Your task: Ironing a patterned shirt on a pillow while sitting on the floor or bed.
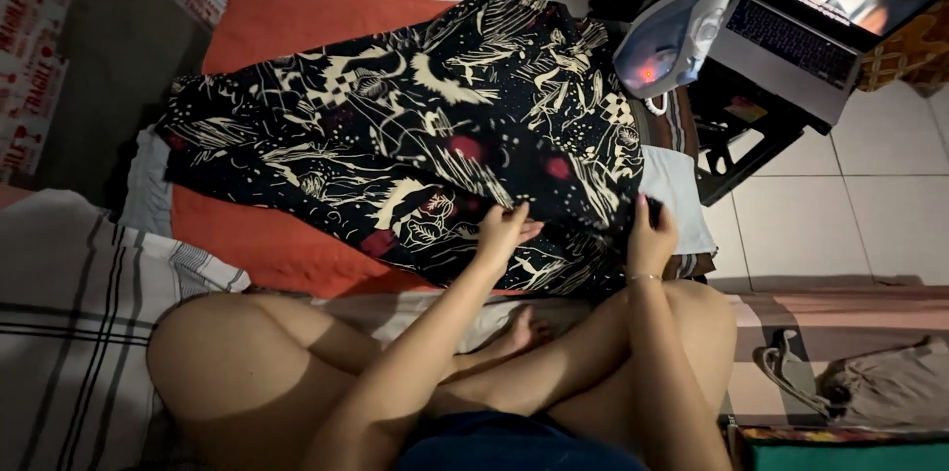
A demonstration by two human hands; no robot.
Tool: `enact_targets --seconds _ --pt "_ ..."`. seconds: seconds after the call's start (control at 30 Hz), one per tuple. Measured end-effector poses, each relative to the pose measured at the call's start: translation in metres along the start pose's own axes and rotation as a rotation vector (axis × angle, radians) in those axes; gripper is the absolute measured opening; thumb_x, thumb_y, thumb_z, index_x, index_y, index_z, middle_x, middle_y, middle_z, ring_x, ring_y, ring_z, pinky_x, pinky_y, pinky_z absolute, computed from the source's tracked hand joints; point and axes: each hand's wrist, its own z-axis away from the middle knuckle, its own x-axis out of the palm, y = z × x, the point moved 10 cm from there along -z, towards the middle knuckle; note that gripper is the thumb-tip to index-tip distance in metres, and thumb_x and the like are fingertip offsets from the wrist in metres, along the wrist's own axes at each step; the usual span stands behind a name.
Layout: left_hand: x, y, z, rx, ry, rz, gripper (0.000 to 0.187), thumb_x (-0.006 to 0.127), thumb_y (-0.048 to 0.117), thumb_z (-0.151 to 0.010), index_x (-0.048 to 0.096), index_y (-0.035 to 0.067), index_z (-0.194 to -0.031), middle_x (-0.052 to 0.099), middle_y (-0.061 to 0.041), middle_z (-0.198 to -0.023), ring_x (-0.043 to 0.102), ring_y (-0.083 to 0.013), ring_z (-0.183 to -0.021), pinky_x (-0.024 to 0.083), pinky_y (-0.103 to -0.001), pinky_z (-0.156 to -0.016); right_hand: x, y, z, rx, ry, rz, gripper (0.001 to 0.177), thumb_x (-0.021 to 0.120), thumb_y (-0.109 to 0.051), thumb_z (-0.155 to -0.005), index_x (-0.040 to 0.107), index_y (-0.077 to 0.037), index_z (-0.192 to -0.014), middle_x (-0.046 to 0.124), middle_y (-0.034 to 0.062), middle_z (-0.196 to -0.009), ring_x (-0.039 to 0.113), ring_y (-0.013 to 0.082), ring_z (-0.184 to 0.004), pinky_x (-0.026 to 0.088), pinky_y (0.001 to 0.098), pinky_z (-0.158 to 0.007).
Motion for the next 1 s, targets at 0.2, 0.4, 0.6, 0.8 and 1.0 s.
enact_targets --seconds 0.2,0.4,0.6,0.8,1.0 --pt "-0.018 0.044 -0.007 -0.023 0.157 -0.06 0.058 0.075 0.025 -0.09 0.041 0.0 -0.129 0.067 -0.014 -0.104 0.073 -0.0239 -0.083 0.062 -0.033 -0.074 0.007 0.085 -0.009 0.212 -0.121 -0.071 0.029 0.071 -0.021 -0.1 0.07 0.001 -0.119 0.069 0.0024 -0.094 0.058 0.0077 -0.08 0.048 0.025 -0.071" --pt "-0.095 0.087 -0.045 0.141 0.516 -0.16 0.052 0.077 0.029 -0.09 0.064 -0.006 -0.126 0.071 -0.009 -0.103 0.065 -0.0171 -0.084 0.056 -0.031 -0.076 0.006 0.099 -0.012 0.293 -0.057 -0.23 0.035 0.072 -0.02 -0.099 0.067 -0.003 -0.129 0.069 0.0009 -0.096 0.06 0.0063 -0.082 0.049 0.0222 -0.072" --pt "-0.129 0.098 -0.057 0.155 0.591 0.278 0.04 0.077 0.022 -0.086 0.05 0.01 -0.114 0.063 -0.007 -0.099 0.063 -0.0209 -0.085 0.06 -0.036 -0.076 0.01 0.093 -0.005 0.282 -0.078 -0.202 0.034 0.072 -0.017 -0.1 0.067 -0.003 -0.13 0.07 0.0025 -0.095 0.06 0.0067 -0.079 0.047 0.0218 -0.067" --pt "-0.145 0.095 -0.067 0.168 0.503 0.188 0.039 0.078 0.025 -0.091 0.065 -0.006 -0.111 0.06 -0.009 -0.09 0.06 -0.018 -0.079 0.061 -0.034 -0.079 0.014 0.08 -0.005 0.239 -0.079 -0.276 0.033 0.073 -0.015 -0.101 0.067 0.0 -0.129 0.072 0.0019 -0.098 0.063 0.0056 -0.083 0.05 0.0201 -0.072" --pt "-0.162 0.082 -0.072 0.089 0.525 0.164 0.047 0.081 0.024 -0.088 0.065 -0.014 -0.109 0.061 -0.016 -0.095 0.063 -0.0236 -0.083 0.066 -0.036 -0.083 0.013 0.088 -0.005 0.222 -0.054 -0.255 0.037 0.073 -0.015 -0.099 0.066 0.002 -0.131 0.071 0.0017 -0.097 0.062 0.0052 -0.082 0.049 0.0199 -0.073"
